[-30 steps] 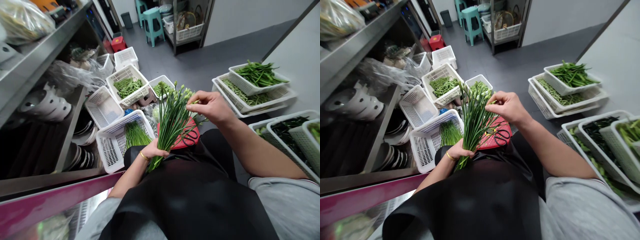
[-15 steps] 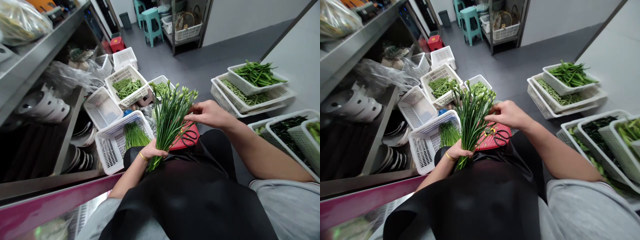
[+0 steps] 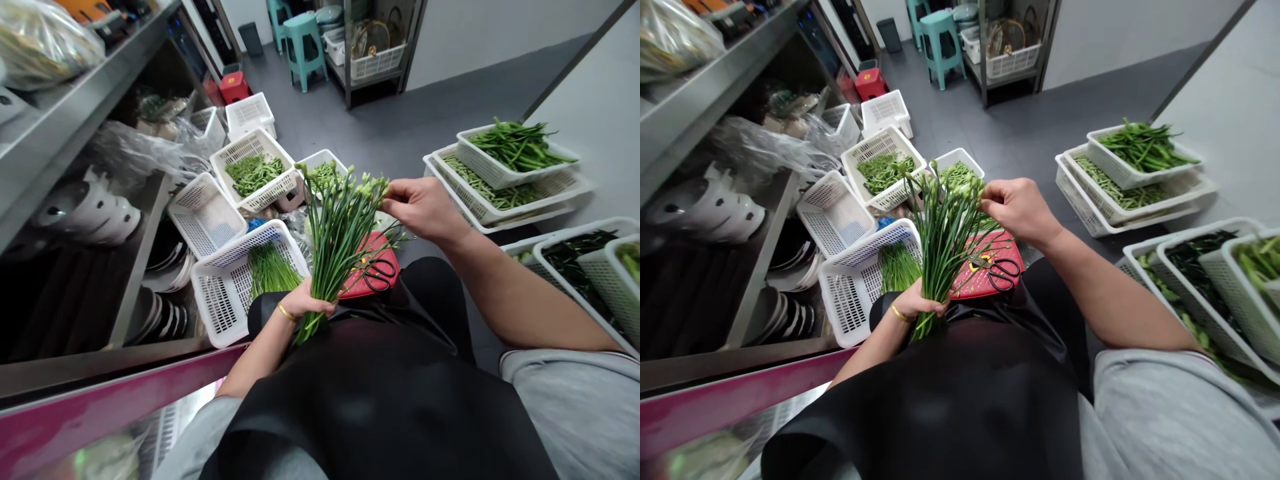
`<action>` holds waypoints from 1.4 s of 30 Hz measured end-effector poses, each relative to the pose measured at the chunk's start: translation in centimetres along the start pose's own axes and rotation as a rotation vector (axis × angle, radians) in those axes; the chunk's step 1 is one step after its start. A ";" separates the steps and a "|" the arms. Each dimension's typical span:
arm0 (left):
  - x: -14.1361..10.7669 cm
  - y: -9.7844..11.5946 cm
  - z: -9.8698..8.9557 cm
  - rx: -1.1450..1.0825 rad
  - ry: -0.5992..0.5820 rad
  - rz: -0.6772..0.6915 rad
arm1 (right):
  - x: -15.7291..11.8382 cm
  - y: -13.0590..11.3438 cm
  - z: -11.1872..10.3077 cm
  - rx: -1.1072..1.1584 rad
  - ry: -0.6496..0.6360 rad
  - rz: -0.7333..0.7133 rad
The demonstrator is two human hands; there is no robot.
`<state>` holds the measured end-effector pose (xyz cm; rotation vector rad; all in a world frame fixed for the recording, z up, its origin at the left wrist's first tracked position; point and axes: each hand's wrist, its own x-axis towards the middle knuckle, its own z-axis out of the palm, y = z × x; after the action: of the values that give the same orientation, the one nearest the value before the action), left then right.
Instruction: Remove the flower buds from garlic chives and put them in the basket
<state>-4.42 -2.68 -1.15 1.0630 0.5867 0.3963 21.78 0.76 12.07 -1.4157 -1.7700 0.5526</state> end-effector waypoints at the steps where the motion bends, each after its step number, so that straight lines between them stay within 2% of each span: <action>1: 0.0 -0.1 0.0 -0.008 0.000 0.008 | 0.1 -0.2 -0.2 -0.024 0.026 -0.005; 4: 0.1 -0.2 -0.1 -0.010 0.021 0.024 | -0.9 -0.7 -0.7 -0.042 0.166 -0.034; 6: 0.0 -0.2 -0.2 -0.009 0.037 0.023 | -2.6 -0.9 -1.0 0.028 0.310 -0.020; 7: 0.0 -0.2 -0.2 -0.010 0.043 0.021 | -3.6 -0.9 -1.1 0.085 0.328 0.006; 8: 0.0 -0.1 -0.2 -0.015 0.046 0.021 | -4.6 -0.8 -1.0 0.144 0.281 0.044; 11: -0.1 0.0 -0.2 -0.026 0.051 0.026 | -6.4 -0.3 0.3 0.285 -0.047 0.166; 12: -0.1 0.1 -0.1 -0.021 0.053 0.026 | -6.6 -0.1 0.9 0.315 -0.125 0.199; 13: 0.0 0.1 -0.1 -0.013 0.056 0.021 | -6.5 0.0 1.6 0.343 -0.150 0.223; 17: -0.2 0.1 0.2 0.008 0.051 -0.014 | -5.3 -0.1 2.6 0.403 -0.097 0.189; 22: -0.5 0.2 0.4 0.007 0.011 -0.023 | -3.4 -0.7 0.9 0.356 0.069 0.127; 26: -0.6 0.4 0.7 0.025 0.029 0.010 | -1.7 0.0 -0.2 0.231 0.048 0.097; 28: -0.6 0.6 0.8 0.046 0.069 0.015 | -1.4 0.3 -0.6 0.147 0.046 0.054; 32: -0.3 0.8 1.1 0.095 0.151 0.016 | -2.1 -1.2 -0.4 -0.118 0.309 -0.149; 33: -0.2 0.9 1.2 0.109 0.163 0.012 | -2.4 -1.7 0.0 -0.179 0.315 -0.231; 34: -0.2 0.9 1.4 0.119 0.174 0.006 | -2.6 -2.2 0.5 -0.232 0.260 -0.322; 36: 0.0 1.0 1.7 0.124 0.188 -0.008 | -2.9 -2.7 1.9 -0.329 0.046 -0.506; 38: -0.1 1.2 1.9 0.117 0.203 -0.008 | -2.9 -2.1 3.1 -0.433 -0.095 -0.630; 42: -0.6 1.3 1.7 0.119 0.203 0.016 | -3.6 0.3 3.6 -0.560 -0.089 -0.674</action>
<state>-3.81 -3.65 0.79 1.1494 0.7901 0.4917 19.35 -2.04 8.60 -1.0214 -2.4260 -0.2628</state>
